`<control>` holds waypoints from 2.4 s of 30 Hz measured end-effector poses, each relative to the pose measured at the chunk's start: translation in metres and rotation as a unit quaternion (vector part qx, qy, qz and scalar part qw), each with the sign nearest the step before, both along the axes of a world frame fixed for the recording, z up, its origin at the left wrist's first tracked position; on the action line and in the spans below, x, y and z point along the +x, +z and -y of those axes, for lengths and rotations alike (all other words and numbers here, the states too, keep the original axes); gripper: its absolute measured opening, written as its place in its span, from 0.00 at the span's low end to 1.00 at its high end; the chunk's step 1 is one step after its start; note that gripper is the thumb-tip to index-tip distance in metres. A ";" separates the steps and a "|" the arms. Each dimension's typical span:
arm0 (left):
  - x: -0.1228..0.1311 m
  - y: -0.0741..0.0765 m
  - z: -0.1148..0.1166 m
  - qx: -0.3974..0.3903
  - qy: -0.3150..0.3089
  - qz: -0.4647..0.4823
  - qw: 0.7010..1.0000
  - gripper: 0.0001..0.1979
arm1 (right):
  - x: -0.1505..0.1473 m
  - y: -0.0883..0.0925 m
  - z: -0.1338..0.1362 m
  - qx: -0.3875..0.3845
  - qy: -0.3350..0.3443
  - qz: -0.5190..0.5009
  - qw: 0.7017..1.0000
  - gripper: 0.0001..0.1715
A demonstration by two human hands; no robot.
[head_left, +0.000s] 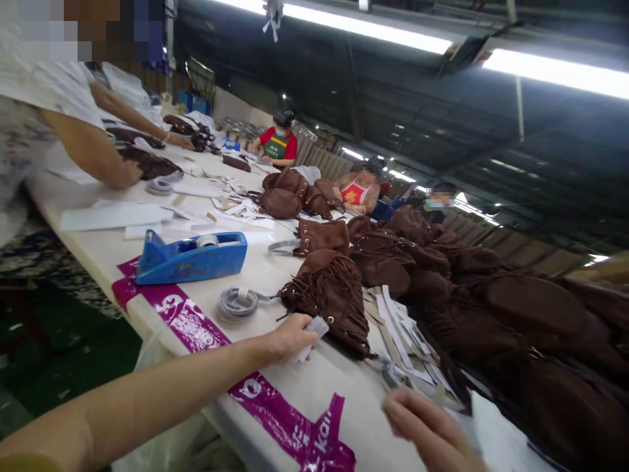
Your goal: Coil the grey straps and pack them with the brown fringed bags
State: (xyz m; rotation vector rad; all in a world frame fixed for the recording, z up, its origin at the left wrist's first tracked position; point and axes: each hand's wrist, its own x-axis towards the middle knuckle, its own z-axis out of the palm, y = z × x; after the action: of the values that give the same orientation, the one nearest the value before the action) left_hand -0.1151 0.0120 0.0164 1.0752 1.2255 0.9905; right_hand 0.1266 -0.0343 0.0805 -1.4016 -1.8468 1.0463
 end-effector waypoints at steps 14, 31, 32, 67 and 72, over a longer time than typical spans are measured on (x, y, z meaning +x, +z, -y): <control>-0.008 -0.014 -0.008 0.097 -0.067 0.002 0.993 0.09 | -0.094 -0.024 -0.070 -0.073 0.089 -0.029 0.993 0.19; -0.008 -0.014 -0.009 0.121 -0.061 -0.025 0.990 0.11 | -0.096 -0.035 -0.073 -0.112 0.021 -0.025 0.993 0.20; -0.007 -0.015 -0.010 0.111 -0.058 -0.020 0.992 0.12 | -0.095 -0.034 -0.071 -0.127 0.020 -0.031 0.991 0.21; -0.008 -0.005 0.004 0.054 -0.132 0.077 0.987 0.12 | -0.100 -0.051 -0.046 -0.267 -0.073 -0.298 0.914 0.26; -0.011 0.000 0.004 0.093 -0.098 -0.079 0.988 0.11 | -0.106 -0.063 -0.053 -0.283 -0.062 -0.321 0.901 0.30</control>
State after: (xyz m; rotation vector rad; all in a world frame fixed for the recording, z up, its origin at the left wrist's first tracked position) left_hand -0.1258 0.0078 0.0165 1.4161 1.1440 0.8919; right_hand 0.0211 0.0183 0.0171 -1.2231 -0.9952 1.8059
